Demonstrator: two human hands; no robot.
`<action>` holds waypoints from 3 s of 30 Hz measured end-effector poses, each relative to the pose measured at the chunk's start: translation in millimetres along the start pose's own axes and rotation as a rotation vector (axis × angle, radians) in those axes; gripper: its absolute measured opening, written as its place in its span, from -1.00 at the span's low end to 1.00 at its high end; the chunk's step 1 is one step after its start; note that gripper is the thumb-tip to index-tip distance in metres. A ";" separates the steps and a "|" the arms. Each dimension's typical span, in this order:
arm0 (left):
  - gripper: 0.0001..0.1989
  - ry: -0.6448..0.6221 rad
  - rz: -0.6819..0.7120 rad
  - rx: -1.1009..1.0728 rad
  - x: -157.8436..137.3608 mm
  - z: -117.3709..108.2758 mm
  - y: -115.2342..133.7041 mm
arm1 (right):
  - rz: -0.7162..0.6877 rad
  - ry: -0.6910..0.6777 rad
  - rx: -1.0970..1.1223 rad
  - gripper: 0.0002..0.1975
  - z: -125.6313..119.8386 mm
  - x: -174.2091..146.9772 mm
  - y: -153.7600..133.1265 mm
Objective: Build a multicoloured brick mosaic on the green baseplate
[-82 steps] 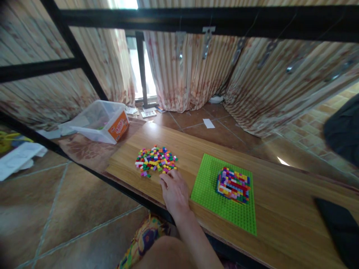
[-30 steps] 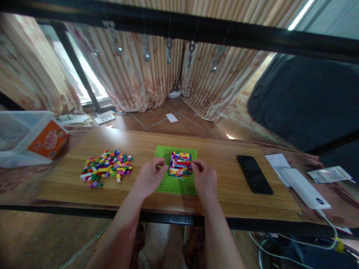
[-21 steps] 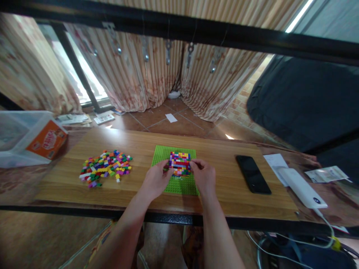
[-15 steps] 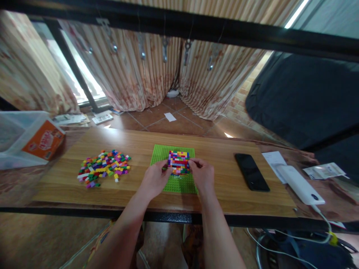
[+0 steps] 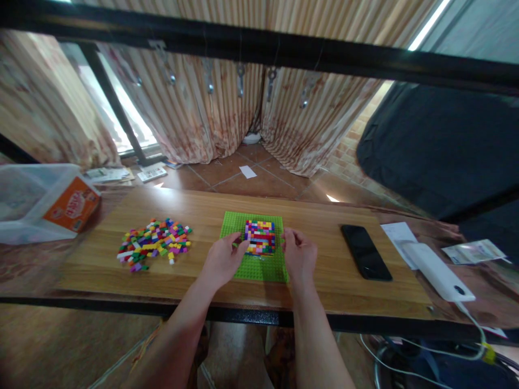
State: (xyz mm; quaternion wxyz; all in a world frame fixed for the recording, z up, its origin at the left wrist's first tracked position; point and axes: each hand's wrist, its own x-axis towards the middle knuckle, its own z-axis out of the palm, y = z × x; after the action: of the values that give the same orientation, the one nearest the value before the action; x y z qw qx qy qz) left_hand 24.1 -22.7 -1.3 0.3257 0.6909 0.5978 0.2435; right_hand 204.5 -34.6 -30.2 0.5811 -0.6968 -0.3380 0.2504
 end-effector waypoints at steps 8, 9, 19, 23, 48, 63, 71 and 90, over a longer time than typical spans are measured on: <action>-0.77 0.317 -0.062 -0.500 12.6 -10.6 -7.8 | -0.243 0.098 -0.084 -0.68 7.9 -17.7 -30.3; -0.74 0.321 -0.062 -0.580 13.0 -8.9 -8.2 | -0.279 0.071 -0.100 -0.67 11.0 -23.2 -32.8; -0.60 0.490 -0.145 -0.930 6.0 -22.2 -3.1 | -0.535 -0.369 -0.219 -0.74 50.6 -67.6 -23.3; -0.63 0.746 -0.186 -0.956 1.1 -53.6 -19.1 | -0.649 -0.540 -0.268 -0.74 70.7 -84.7 -17.3; -0.68 0.873 -0.503 -0.062 -17.8 -128.0 -153.8 | -0.875 -0.604 -0.556 -0.78 204.3 -95.3 -26.7; -0.59 0.645 -0.186 0.250 9.0 -104.3 -153.1 | -1.084 -0.964 -0.569 -0.50 235.1 -84.9 -24.4; -0.70 0.687 -0.208 0.284 11.8 -98.3 -150.4 | -1.032 -0.841 -0.601 -0.73 231.2 -89.0 -27.3; -0.75 0.692 -0.291 0.255 13.3 -97.3 -140.7 | -1.013 -0.846 -0.851 -0.80 224.0 -97.8 -42.9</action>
State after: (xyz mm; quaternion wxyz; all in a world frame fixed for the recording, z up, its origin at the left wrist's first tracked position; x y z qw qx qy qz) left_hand -138.3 16.1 -41.1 0.0476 0.5109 0.7893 0.3372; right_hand -32.6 38.5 -37.2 0.1296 -0.4661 -0.8739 0.0480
